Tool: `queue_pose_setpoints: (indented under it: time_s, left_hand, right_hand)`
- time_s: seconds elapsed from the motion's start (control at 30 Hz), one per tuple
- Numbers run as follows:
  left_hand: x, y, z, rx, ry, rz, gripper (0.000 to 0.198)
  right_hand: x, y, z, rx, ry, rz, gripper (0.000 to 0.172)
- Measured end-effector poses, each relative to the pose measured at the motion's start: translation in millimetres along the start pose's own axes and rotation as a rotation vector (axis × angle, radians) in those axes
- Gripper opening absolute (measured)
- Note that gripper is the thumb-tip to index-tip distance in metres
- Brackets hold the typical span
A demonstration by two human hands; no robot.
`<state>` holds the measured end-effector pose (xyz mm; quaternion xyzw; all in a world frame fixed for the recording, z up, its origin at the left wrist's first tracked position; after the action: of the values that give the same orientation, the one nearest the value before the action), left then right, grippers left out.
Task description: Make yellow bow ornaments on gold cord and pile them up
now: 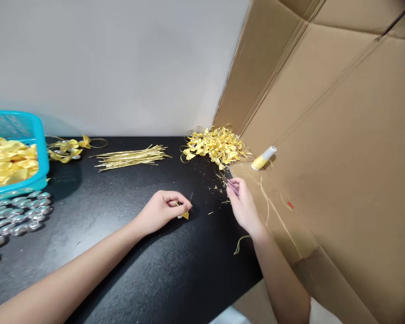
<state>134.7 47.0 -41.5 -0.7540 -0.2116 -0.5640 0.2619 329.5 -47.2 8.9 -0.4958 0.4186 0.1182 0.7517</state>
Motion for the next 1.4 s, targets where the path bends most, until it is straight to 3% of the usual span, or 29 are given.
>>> queue_pose_setpoints:
  time_s: [0.13,0.27,0.37,0.47,0.53,0.6,0.67,0.8,1.03,1.13,1.23,1.3,1.4]
  left_hand:
    - [-1.1,0.9,1.4,-0.017,-0.004,0.009,0.028]
    - [-1.0,0.6,1.8,-0.015,0.002,0.044,0.029]
    - [0.1,0.4,1.6,-0.014,0.015,0.078,0.029]
    - [1.5,1.9,1.6,-0.029,0.029,0.087,0.027]
    - [3.5,3.6,1.7,-0.045,0.049,0.098,0.024]
    - [5.9,5.2,1.6,-0.062,0.077,0.119,0.023]
    - [7.5,6.5,1.1,-0.078,0.103,0.148,0.022]
    - [8.3,8.0,0.0,-0.109,0.148,0.204,0.023]
    - [8.3,11.8,-0.9,-0.159,0.171,0.2,0.023]
    - [12.9,13.5,-1.9,-0.15,0.176,0.216,0.021]
    - [15.4,13.5,-2.6,-0.132,0.183,0.253,0.022]
    - [13.6,12.6,-2.5,-0.126,0.178,0.256,0.022]
    - [8.3,11.2,-1.6,-0.129,0.161,0.232,0.024]
  right_hand:
    - [37.7,-45.5,-15.6,0.162,0.134,-0.529,0.027]
    - [52.6,-64.9,-24.7,0.214,0.217,-0.659,0.027]
    - [40.5,-65.4,-26.9,0.245,0.19,-0.671,0.024]
    - [2.0,-42.7,-29.2,0.232,-0.034,-0.339,0.021]
    - [-20.7,-9.6,-30.2,0.083,-0.115,0.047,0.019]
    - [-32.7,30.4,-30.6,-0.106,-0.04,0.422,0.021]
    - [-36.1,58.6,-30.4,-0.181,0.084,0.639,0.022]
    - [-37.7,81.9,-28.8,-0.249,0.178,0.773,0.023]
    - [-40.4,79.0,-28.2,-0.229,0.154,0.756,0.014]
    - [-40.5,72.9,-30.5,-0.19,0.155,0.742,0.013]
    - [-29.1,48.7,-34.7,-0.073,0.139,0.64,0.014]
    - [-10.5,16.5,-36.1,0.079,0.129,0.513,0.017]
    - [36.0,-51.9,-36.2,0.412,0.189,0.35,0.023]
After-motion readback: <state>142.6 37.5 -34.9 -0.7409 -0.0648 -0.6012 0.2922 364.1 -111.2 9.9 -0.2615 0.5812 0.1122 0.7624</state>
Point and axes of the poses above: each hand's wrist, its own z-axis towards the middle knuckle, its own y-axis out of the palm, x = y × z, the point moved 10 cm from there along z, towards the middle knuckle, and after that the axes turned 1 degree about -x, right-handed, at the moved point
